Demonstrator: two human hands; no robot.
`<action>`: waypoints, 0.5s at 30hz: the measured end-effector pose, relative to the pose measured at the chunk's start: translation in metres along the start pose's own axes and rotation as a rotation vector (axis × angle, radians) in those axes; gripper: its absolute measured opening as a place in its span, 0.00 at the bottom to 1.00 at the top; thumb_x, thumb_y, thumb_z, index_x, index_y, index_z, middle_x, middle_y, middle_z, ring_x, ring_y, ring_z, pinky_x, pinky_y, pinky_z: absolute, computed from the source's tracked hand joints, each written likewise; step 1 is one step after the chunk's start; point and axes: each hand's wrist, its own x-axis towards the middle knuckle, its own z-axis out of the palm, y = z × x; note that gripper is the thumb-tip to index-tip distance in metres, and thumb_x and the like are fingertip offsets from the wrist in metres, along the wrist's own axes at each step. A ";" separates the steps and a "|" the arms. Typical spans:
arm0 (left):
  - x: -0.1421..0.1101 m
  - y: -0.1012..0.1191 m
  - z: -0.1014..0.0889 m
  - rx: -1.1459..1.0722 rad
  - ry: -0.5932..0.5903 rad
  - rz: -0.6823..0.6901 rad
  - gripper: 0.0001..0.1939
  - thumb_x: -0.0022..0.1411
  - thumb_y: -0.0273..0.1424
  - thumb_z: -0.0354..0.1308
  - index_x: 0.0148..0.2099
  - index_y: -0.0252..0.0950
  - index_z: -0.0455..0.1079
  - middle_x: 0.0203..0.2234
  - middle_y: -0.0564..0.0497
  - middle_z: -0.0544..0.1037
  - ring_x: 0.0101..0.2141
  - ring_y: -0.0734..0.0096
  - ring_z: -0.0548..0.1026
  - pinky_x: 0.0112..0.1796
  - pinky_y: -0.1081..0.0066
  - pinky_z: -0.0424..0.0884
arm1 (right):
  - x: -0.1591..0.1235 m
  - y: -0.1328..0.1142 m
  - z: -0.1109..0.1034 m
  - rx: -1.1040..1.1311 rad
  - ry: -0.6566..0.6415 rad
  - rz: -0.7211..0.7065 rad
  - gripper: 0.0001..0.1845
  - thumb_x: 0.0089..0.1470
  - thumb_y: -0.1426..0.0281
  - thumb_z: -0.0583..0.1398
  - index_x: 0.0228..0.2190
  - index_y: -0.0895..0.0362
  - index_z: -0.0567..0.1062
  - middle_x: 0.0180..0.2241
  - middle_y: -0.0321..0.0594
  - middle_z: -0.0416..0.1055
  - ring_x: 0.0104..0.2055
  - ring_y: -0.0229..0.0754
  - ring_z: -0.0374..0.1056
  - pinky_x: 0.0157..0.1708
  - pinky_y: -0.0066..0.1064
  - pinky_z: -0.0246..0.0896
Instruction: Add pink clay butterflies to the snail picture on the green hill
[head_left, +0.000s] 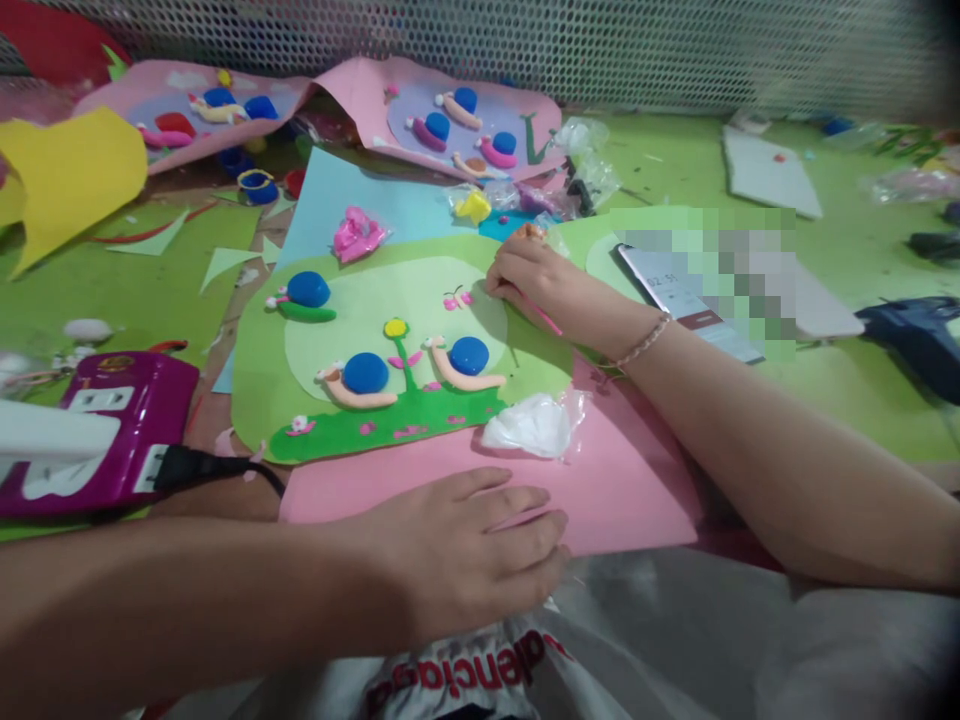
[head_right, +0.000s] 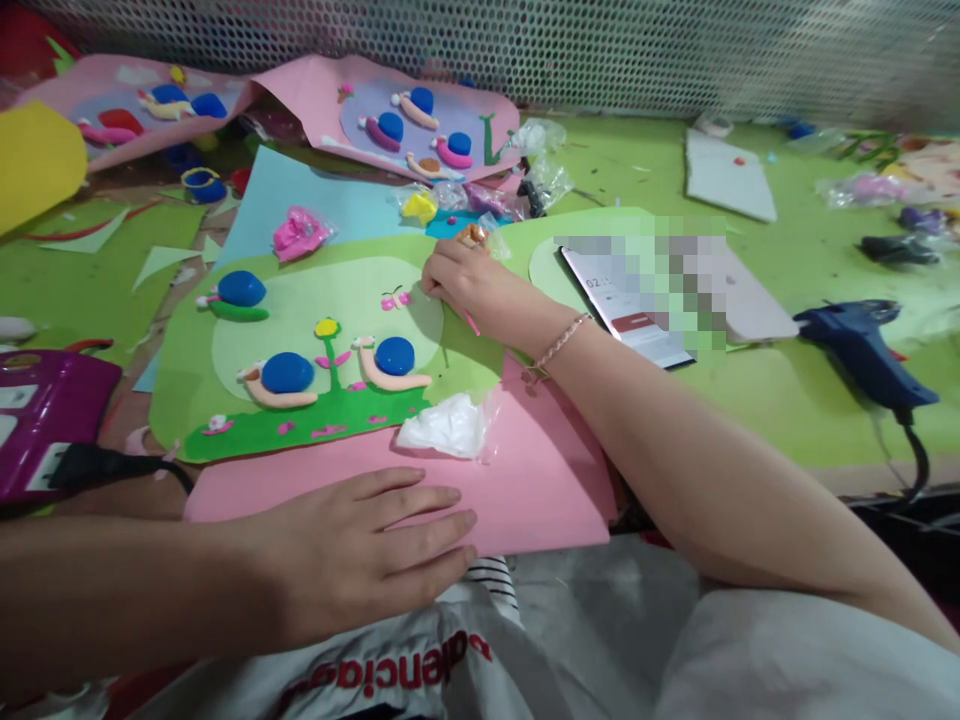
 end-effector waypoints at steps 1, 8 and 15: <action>0.000 0.000 0.000 0.001 -0.001 -0.002 0.20 0.70 0.28 0.39 0.59 0.37 0.63 0.57 0.51 0.67 0.56 0.63 0.60 0.55 0.61 0.56 | 0.000 0.000 0.000 0.000 0.002 0.002 0.13 0.63 0.73 0.44 0.29 0.58 0.63 0.32 0.43 0.62 0.33 0.39 0.58 0.43 0.42 0.58; -0.001 0.001 0.001 0.008 -0.009 0.002 0.20 0.69 0.28 0.41 0.60 0.37 0.63 0.58 0.52 0.66 0.57 0.62 0.60 0.55 0.61 0.55 | 0.002 -0.002 -0.003 0.003 -0.021 -0.003 0.11 0.63 0.73 0.44 0.30 0.57 0.63 0.32 0.44 0.64 0.34 0.42 0.60 0.43 0.43 0.58; 0.000 0.001 0.000 0.018 -0.009 -0.003 0.21 0.69 0.27 0.38 0.59 0.38 0.63 0.57 0.52 0.67 0.56 0.63 0.61 0.54 0.61 0.55 | 0.003 -0.004 -0.005 0.017 0.030 0.041 0.09 0.62 0.72 0.46 0.31 0.56 0.63 0.32 0.43 0.64 0.35 0.42 0.60 0.39 0.39 0.61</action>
